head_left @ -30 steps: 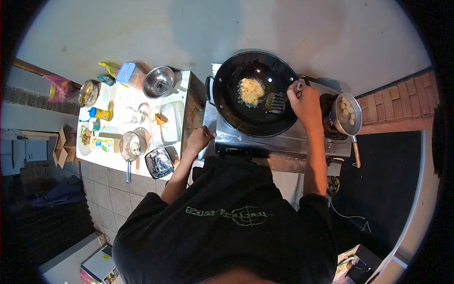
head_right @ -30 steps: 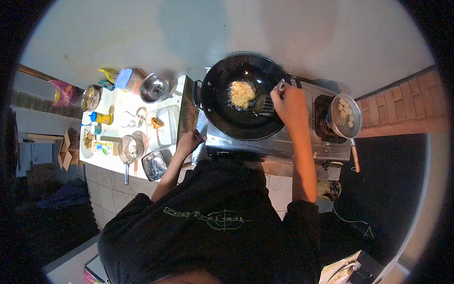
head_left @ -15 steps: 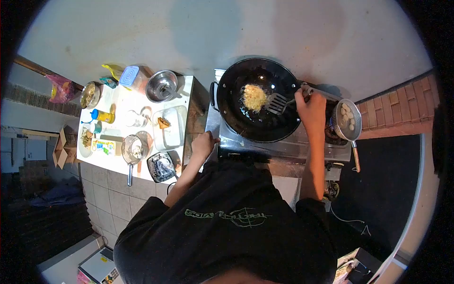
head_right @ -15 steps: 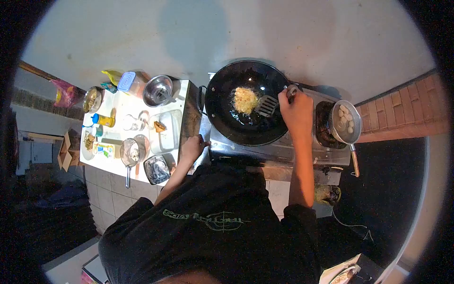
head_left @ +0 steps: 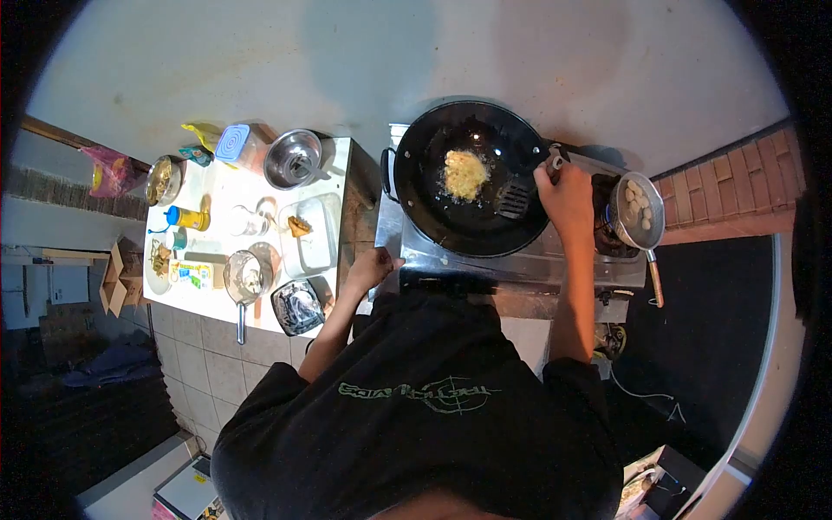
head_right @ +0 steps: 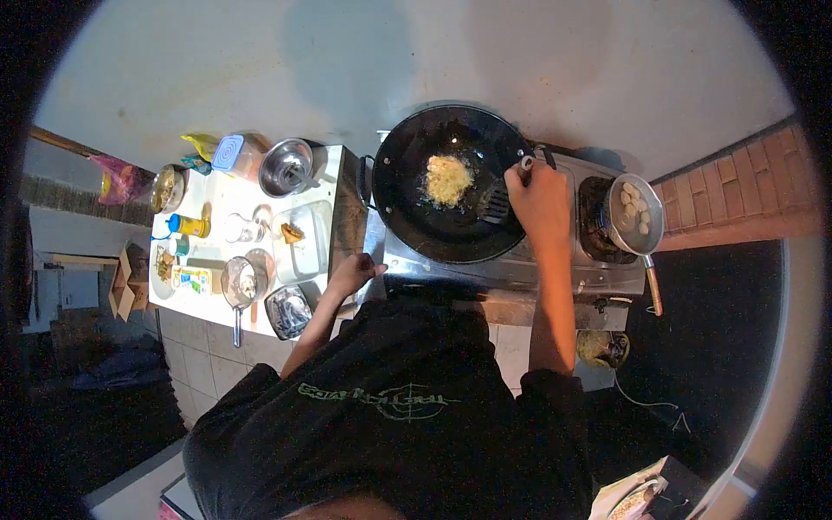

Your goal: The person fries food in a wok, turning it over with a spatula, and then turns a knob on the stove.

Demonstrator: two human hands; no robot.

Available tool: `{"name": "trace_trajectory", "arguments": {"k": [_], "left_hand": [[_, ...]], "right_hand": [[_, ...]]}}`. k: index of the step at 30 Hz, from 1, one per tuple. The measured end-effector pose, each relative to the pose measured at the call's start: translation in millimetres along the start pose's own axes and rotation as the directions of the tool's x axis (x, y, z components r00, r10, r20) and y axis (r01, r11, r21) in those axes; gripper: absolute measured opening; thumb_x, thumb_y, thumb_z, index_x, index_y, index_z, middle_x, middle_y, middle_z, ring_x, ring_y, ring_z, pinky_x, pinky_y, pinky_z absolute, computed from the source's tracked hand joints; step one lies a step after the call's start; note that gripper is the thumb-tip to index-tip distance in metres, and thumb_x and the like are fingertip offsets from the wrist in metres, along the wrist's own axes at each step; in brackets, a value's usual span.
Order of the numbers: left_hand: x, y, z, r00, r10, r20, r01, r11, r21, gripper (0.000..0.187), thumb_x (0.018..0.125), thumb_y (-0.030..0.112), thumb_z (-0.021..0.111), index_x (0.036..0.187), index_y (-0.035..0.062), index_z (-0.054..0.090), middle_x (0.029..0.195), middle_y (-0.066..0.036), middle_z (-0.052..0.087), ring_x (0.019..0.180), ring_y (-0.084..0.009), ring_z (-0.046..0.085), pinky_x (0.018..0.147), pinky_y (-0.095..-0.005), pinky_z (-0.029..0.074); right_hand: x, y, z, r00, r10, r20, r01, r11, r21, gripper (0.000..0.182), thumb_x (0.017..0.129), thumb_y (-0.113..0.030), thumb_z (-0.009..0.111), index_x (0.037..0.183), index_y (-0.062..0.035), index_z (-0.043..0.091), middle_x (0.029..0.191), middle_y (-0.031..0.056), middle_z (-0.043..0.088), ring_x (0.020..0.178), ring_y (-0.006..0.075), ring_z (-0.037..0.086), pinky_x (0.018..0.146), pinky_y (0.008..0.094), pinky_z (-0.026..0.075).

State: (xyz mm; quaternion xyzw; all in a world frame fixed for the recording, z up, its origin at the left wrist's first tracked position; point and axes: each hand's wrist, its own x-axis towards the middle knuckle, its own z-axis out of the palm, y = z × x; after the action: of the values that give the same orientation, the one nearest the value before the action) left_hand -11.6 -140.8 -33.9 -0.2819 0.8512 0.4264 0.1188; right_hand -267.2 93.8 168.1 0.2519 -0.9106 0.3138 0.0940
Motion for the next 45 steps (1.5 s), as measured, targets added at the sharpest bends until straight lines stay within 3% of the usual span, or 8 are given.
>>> {"name": "trace_trajectory", "arguments": {"k": [4, 10, 13, 20, 23, 29, 34, 45], "left_hand": [[10, -7, 7, 0.998, 0.056, 0.004, -0.056, 0.998, 0.019, 0.051, 0.082, 0.048, 0.07, 0.087, -0.0026, 0.067, 0.078, -0.022, 0.065, 0.076, -0.0342, 0.065, 0.07, -0.0423, 0.047], [5, 3, 3, 0.999, 0.031, 0.035, -0.033, 0.998, 0.054, 0.046, 0.083, 0.045, 0.07, 0.089, -0.0014, 0.068, 0.083, -0.022, 0.067, 0.082, -0.0357, 0.067, 0.073, -0.0426, 0.049], [6, -2, 4, 0.999, 0.032, 0.034, -0.034, 0.996, 0.079, 0.044, 0.084, 0.043, 0.069, 0.09, -0.0009, 0.068, 0.086, -0.022, 0.067, 0.083, -0.0366, 0.067, 0.073, -0.0428, 0.05], [2, 19, 7, 0.997, -0.075, -0.001, 0.074, 0.972, 0.222, 0.036, 0.086, 0.038, 0.068, 0.093, 0.0023, 0.068, 0.094, -0.022, 0.069, 0.093, -0.0387, 0.066, 0.078, -0.048, 0.051], [2, 21, 12, 0.997, -0.068, -0.029, 0.073, 0.967, 0.246, 0.035, 0.087, 0.037, 0.066, 0.094, 0.0031, 0.069, 0.097, -0.023, 0.068, 0.094, -0.0405, 0.065, 0.08, -0.0495, 0.05], [10, 13, 9, 0.997, -0.048, 0.066, 0.034, 0.979, 0.201, 0.036, 0.086, 0.038, 0.065, 0.093, 0.0029, 0.069, 0.095, -0.023, 0.068, 0.095, -0.04, 0.065, 0.08, -0.0495, 0.05], [9, 9, 10, 0.998, -0.036, 0.05, 0.025, 0.978, 0.208, 0.036, 0.086, 0.038, 0.066, 0.093, 0.0034, 0.07, 0.094, -0.023, 0.068, 0.094, -0.0398, 0.065, 0.08, -0.0493, 0.05], [-1, 15, 11, 0.996, -0.088, 0.007, 0.085, 0.97, 0.227, 0.032, 0.087, 0.038, 0.065, 0.096, 0.0069, 0.068, 0.098, -0.022, 0.068, 0.096, -0.0396, 0.064, 0.08, -0.0496, 0.05]], "right_hand": [[-3, -8, -5, 0.999, 0.047, 0.002, -0.047, 0.99, 0.134, 0.019, 0.083, -0.016, 0.063, 0.083, 0.0034, 0.065, 0.07, 0.0247, 0.062, 0.068, 0.0412, 0.064, 0.06, 0.0436, 0.049], [-7, 8, -1, 0.998, -0.062, -0.01, 0.062, 0.996, 0.065, 0.018, 0.083, -0.015, 0.062, 0.081, 0.0026, 0.065, 0.069, 0.0237, 0.062, 0.068, 0.0403, 0.064, 0.059, 0.0431, 0.048], [-7, 0, -5, 0.999, 0.044, 0.018, -0.046, 0.984, 0.169, 0.019, 0.083, -0.016, 0.063, 0.08, 0.0022, 0.064, 0.069, 0.0233, 0.062, 0.068, 0.0404, 0.063, 0.059, 0.0442, 0.048], [-7, 7, -1, 0.998, 0.002, 0.058, -0.005, 0.999, 0.043, 0.018, 0.083, -0.016, 0.063, 0.081, 0.0015, 0.064, 0.068, 0.023, 0.061, 0.064, 0.0403, 0.063, 0.058, 0.0427, 0.047], [-7, -3, -4, 0.998, 0.045, 0.048, -0.053, 0.981, 0.185, 0.018, 0.083, -0.017, 0.062, 0.08, 0.0014, 0.063, 0.067, 0.0232, 0.06, 0.065, 0.0403, 0.063, 0.057, 0.0421, 0.047], [-9, 3, 0, 0.999, 0.025, 0.03, -0.027, 0.997, 0.074, 0.017, 0.083, -0.016, 0.062, 0.079, 0.0012, 0.063, 0.067, 0.0228, 0.06, 0.062, 0.0394, 0.062, 0.057, 0.0401, 0.046], [-10, -2, -8, 0.994, 0.104, 0.025, -0.106, 0.975, 0.194, 0.017, 0.083, -0.016, 0.062, 0.078, 0.0006, 0.063, 0.067, 0.0208, 0.061, 0.065, 0.0398, 0.062, 0.058, 0.0392, 0.047], [-15, 1, -2, 0.992, 0.127, -0.01, -0.124, 0.984, 0.131, 0.018, 0.083, -0.016, 0.062, 0.08, 0.0017, 0.064, 0.066, 0.0222, 0.061, 0.063, 0.0389, 0.064, 0.058, 0.0395, 0.048]]}}
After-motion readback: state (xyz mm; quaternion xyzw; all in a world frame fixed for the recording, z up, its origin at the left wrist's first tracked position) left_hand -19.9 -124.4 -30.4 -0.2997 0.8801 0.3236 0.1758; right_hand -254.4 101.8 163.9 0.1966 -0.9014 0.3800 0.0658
